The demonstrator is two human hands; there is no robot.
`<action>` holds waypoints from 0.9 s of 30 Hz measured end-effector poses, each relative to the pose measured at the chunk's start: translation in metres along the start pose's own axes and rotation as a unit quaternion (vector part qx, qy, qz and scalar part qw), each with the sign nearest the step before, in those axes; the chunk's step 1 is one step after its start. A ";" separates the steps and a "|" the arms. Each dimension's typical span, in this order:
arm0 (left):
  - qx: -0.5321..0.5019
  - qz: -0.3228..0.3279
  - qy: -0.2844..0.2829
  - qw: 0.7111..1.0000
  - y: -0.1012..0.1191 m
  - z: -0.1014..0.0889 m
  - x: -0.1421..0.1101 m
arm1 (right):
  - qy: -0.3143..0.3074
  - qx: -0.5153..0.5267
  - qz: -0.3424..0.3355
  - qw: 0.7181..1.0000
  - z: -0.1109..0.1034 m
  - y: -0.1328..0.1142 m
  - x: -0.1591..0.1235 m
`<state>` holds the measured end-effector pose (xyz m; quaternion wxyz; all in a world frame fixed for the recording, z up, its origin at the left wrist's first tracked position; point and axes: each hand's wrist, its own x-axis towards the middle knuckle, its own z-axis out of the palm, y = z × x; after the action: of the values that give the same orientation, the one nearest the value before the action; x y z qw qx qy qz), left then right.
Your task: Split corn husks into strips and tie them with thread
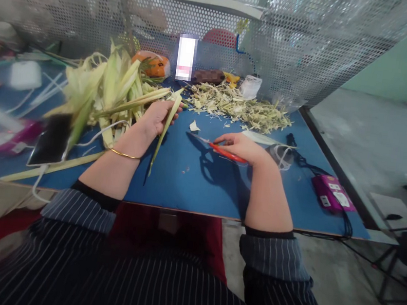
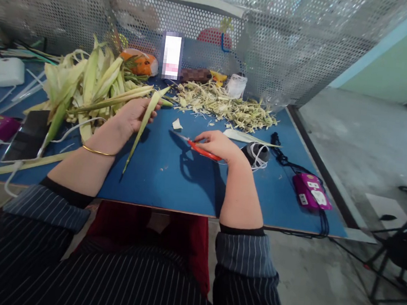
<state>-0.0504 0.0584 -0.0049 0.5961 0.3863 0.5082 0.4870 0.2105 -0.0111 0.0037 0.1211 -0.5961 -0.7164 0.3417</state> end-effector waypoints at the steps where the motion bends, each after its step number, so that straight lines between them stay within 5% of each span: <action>1: 0.001 0.000 -0.002 1.000 -0.002 0.001 0.000 | 0.065 -0.013 0.026 0.997 0.002 0.004 0.006; 3: 0.002 0.003 -0.002 1.000 -0.004 0.003 -0.001 | 0.254 -0.056 0.076 0.963 0.006 0.011 0.018; 6: 0.010 -0.008 0.007 1.000 -0.006 0.007 -0.003 | 0.349 -0.032 0.034 0.936 0.011 0.016 0.029; 11: 0.009 -0.021 0.009 1.000 -0.003 0.015 -0.010 | 0.275 -0.003 0.011 0.961 0.016 0.010 0.024; 14: -0.017 -0.018 0.018 1.000 -0.004 0.021 -0.014 | 0.224 -0.074 -0.003 0.972 0.021 0.004 0.019; 21: -0.078 0.078 0.031 0.993 -0.015 0.035 -0.027 | 0.204 -0.293 -0.044 0.933 0.027 0.002 0.017; 25: -0.084 0.107 0.035 0.990 -0.019 0.046 -0.038 | 0.251 -0.099 -0.098 0.958 0.036 -0.011 0.015; 27: -0.082 0.130 0.056 0.987 -0.021 0.051 -0.043 | 0.152 0.091 -0.125 0.976 0.050 -0.024 0.013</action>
<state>0.0031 0.0136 -0.0053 0.5280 0.3708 0.4447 0.6213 0.1599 -0.0178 -0.0205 0.3243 -0.5336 -0.7240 0.2931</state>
